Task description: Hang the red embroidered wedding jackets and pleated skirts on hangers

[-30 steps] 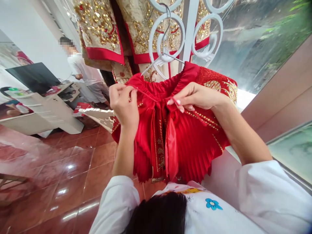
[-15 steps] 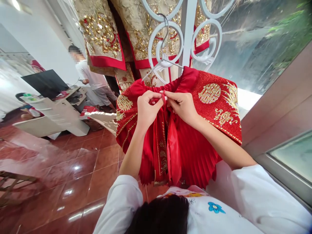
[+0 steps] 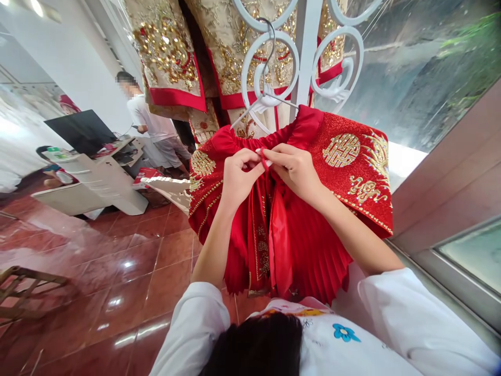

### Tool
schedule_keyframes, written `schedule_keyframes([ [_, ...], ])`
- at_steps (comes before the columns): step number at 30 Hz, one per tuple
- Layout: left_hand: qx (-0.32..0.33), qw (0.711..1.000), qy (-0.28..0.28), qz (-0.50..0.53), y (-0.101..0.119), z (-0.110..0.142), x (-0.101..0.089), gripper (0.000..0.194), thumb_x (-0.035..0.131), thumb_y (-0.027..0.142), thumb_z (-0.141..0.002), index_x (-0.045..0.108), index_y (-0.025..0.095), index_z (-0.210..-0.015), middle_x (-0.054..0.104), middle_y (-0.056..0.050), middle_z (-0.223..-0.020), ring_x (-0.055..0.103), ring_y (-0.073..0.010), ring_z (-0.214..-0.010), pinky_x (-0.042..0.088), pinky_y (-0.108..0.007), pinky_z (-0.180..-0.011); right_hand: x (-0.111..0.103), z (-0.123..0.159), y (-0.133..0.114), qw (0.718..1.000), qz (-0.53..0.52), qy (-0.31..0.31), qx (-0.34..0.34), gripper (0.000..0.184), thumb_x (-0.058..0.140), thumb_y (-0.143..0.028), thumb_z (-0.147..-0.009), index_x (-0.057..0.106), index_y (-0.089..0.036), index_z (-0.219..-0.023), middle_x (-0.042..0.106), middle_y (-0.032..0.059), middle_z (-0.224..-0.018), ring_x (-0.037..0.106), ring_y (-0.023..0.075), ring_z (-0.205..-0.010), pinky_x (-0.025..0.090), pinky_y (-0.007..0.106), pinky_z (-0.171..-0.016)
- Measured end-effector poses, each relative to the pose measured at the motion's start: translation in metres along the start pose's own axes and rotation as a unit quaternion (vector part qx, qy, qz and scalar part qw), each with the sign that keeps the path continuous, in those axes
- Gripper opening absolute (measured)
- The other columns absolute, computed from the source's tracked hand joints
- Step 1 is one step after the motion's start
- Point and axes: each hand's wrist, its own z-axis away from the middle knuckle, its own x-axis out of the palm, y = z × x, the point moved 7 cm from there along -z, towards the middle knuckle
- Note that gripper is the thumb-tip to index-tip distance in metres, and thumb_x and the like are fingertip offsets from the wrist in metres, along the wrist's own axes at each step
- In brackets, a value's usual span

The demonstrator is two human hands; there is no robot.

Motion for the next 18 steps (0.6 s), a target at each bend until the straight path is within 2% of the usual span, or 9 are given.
schedule_keyframes([
  [2, 0.005, 1.0, -0.008, -0.019, 0.003, 0.0, 0.001, 0.028, 0.072, 0.038, -0.073, 0.058, 0.017, -0.062, 0.053, 0.001, -0.064, 0.046, -0.0096, -0.058, 0.037, -0.024, -0.056, 0.001, 0.0, -0.003, 1.0, -0.014, -0.016, -0.012, 0.029, 0.041, -0.027, -0.093, 0.069, -0.018, -0.095, 0.062, 0.006, -0.09, 0.054, 0.012, -0.079, 0.042, 0.023, -0.071],
  [5, 0.021, 0.998, -0.04, -0.035, 0.008, 0.001, 0.006, 0.018, 0.066, 0.026, -0.078, 0.056, 0.017, -0.066, 0.054, 0.001, -0.069, 0.048, -0.0104, -0.063, 0.041, -0.024, -0.062, 0.001, -0.001, -0.003, 0.999, -0.037, -0.032, -0.002, 0.027, 0.043, -0.027, -0.091, 0.068, -0.018, -0.088, 0.061, 0.0061, -0.091, 0.054, 0.012, -0.078, 0.042, 0.023, -0.07],
  [8, 0.046, 0.996, -0.053, -0.057, 0.01, 0.003, 0.01, 0.008, 0.062, 0.018, -0.078, 0.057, 0.018, -0.073, 0.058, -0.004, -0.091, 0.055, -0.0143, -0.085, 0.044, -0.026, -0.076, -0.003, -0.003, 0.0, 0.999, -0.048, -0.021, 0.009, 0.022, 0.048, -0.025, -0.088, 0.066, -0.017, -0.079, 0.061, 0.0056, -0.085, 0.054, 0.0125, -0.074, 0.042, 0.025, -0.069],
  [11, 0.066, 0.992, -0.046, -0.101, 0.01, 0.006, 0.009, 0.006, 0.061, 0.015, -0.077, 0.057, 0.018, -0.076, 0.057, -0.007, -0.106, 0.054, -0.0183, -0.102, 0.042, -0.03, -0.086, -0.006, -0.004, 0.002, 0.999, -0.026, -0.015, 0.016, 0.015, 0.051, -0.019, -0.082, 0.062, -0.015, -0.073, 0.06, 0.0048, -0.077, 0.053, 0.0119, -0.069, 0.041, 0.025, -0.067],
  [13, 0.068, 0.986, -0.018, -0.153, 0.009, 0.01, 0.003, 0.009, 0.059, 0.011, -0.077, 0.055, 0.019, -0.076, 0.057, -0.006, -0.102, 0.055, -0.0193, -0.1, 0.041, -0.033, -0.087, -0.013, -0.001, 0.005, 0.999, 0.009, -0.003, 0.04, 0.008, 0.053, -0.014, -0.075, 0.058, -0.014, -0.069, 0.058, 0.004, -0.071, 0.05, 0.0115, -0.066, 0.04, 0.025, -0.065],
  [15, 0.053, 0.972, 0.037, -0.224, 0.009, 0.018, -0.009, 0.012, 0.057, 0.008, -0.075, 0.052, 0.019, -0.073, 0.058, -0.005, -0.092, 0.055, -0.0207, -0.094, 0.04, -0.036, -0.087, -0.023, 0.006, 0.01, 0.996, 0.036, 0.017, 0.077, 0.005, 0.054, -0.012, -0.07, 0.055, -0.015, -0.067, 0.056, 0.0034, -0.068, 0.049, 0.0116, -0.064, 0.039, 0.025, -0.063],
  [18, 0.024, 0.957, 0.096, -0.274, 0.009, 0.031, -0.024, 0.014, 0.057, 0.009, -0.072, 0.049, 0.019, -0.07, 0.057, -0.003, -0.08, 0.055, -0.021, -0.086, 0.039, -0.038, -0.084, -0.035, 0.018, 0.015, 0.988, -0.017, 0.046, 0.143, 0.005, 0.055, -0.015, -0.071, 0.051, -0.016, -0.068, 0.058, 0.0039, -0.071, 0.051, 0.0107, -0.06, 0.039, 0.023, -0.056],
])
